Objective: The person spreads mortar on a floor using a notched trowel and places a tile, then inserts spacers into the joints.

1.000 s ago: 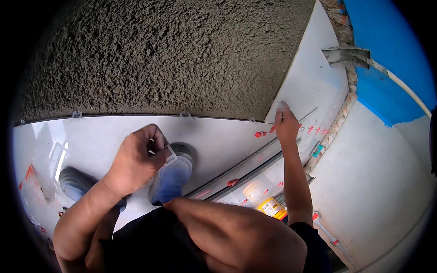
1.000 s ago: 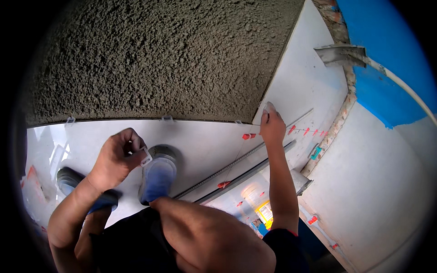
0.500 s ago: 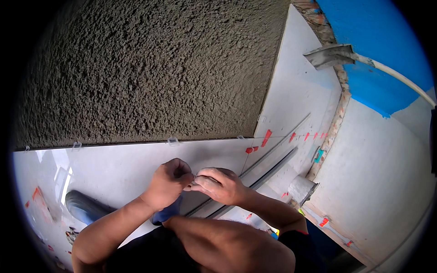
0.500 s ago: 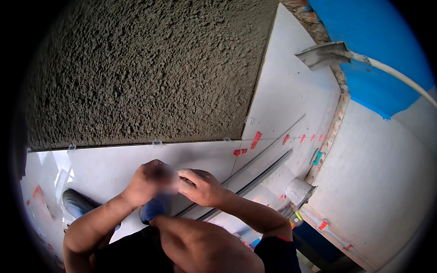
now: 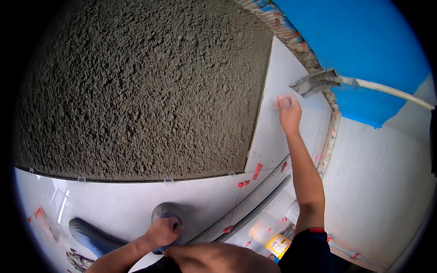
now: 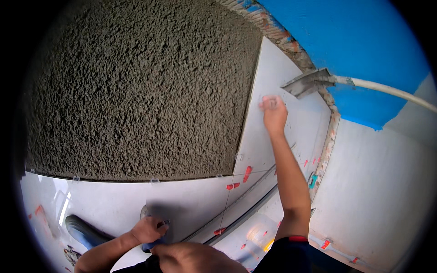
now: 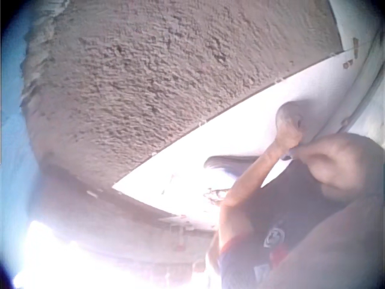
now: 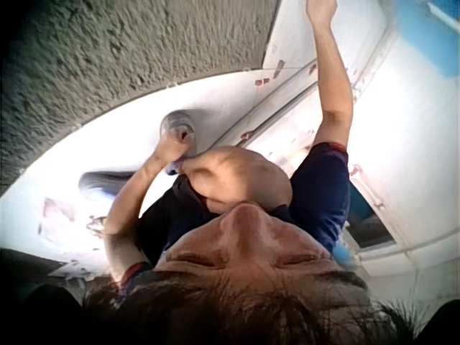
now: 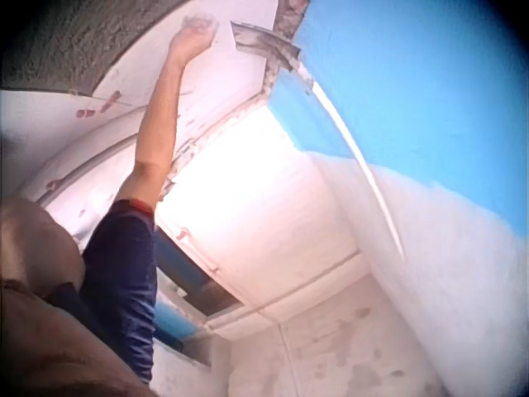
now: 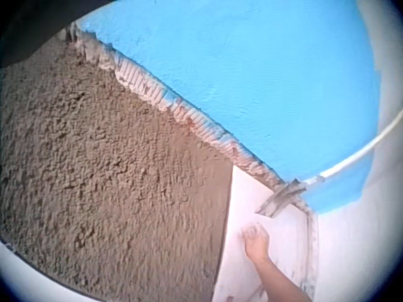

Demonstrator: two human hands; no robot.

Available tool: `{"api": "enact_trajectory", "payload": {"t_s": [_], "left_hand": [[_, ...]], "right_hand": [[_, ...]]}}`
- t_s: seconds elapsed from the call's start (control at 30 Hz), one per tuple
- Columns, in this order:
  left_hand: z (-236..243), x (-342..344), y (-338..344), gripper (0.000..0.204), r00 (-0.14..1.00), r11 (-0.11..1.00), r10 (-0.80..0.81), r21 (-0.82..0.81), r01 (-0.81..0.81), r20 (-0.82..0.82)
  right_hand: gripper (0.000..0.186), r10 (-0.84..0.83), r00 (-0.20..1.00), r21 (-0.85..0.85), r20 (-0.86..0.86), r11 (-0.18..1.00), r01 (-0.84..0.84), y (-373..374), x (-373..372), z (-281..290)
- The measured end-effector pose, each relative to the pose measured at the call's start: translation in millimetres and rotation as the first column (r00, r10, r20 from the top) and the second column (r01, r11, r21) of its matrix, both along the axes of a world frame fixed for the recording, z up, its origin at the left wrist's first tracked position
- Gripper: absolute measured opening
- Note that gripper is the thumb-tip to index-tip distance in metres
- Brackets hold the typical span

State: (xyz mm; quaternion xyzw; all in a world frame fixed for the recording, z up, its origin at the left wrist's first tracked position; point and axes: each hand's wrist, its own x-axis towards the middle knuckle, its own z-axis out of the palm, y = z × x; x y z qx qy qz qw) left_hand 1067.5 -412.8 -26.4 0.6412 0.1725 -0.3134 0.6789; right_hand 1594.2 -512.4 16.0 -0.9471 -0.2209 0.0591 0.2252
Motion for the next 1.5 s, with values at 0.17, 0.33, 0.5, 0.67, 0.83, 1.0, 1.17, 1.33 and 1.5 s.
{"api": "enact_trajectory", "payload": {"t_s": [0.17,0.33,0.5,0.67,0.83,1.0,1.17,1.33,1.5], "left_hand": [[-1.3,-4.3,-8.0,0.027,0.997,0.981,0.073,0.179,-0.074,0.009],[1.2,-5.2,-8.9,0.027,0.990,0.969,0.139,0.212,-0.129,-0.031],[-0.9,-3.5,-11.9,0.027,0.986,0.959,0.164,0.236,-0.156,-0.017],[-0.2,-2.4,-14.1,0.025,0.981,0.951,0.190,0.253,-0.176,-0.033],[-0.2,-0.9,-11.6,0.023,0.983,0.956,0.183,0.240,-0.171,-0.030],[2.4,-5.6,-13.2,0.023,0.982,0.954,0.182,0.252,-0.164,-0.051],[3.7,-2.0,-7.4,0.027,0.983,0.954,0.175,0.254,-0.156,-0.052],[-0.7,-2.8,-8.0,0.028,0.991,0.977,0.096,0.198,-0.077,-0.088],[-112.0,-112.7,-74.5,0.018,0.973,0.979,-0.151,-0.163,0.123,-0.175]], "right_hand": [[0.017,-0.154,0.986,0.070,-0.064,0.985,0.159,43.3,109.0,-39.3],[0.017,-0.201,0.976,-0.106,0.084,0.972,0.209,91.6,152.5,-66.2],[0.014,-0.219,0.969,-0.172,0.113,0.956,0.237,109.0,191.4,-81.6],[0.009,-0.291,0.956,-0.122,0.037,0.948,0.293,113.5,205.8,-97.8],[0.021,-0.218,0.956,-0.303,0.198,0.914,0.271,100.1,225.8,-100.2],[0.026,-0.069,0.931,-0.468,0.359,0.850,0.244,130.6,191.9,-99.4],[0.032,-0.108,0.935,-0.477,0.338,0.837,0.269,135.0,183.8,-93.1],[0.044,-0.214,0.915,-0.256,0.342,0.916,0.310,98.3,171.8,-88.2],[0.045,-0.145,0.963,-0.180,0.228,0.966,0.188,-4.5,91.9,-95.7]]}}
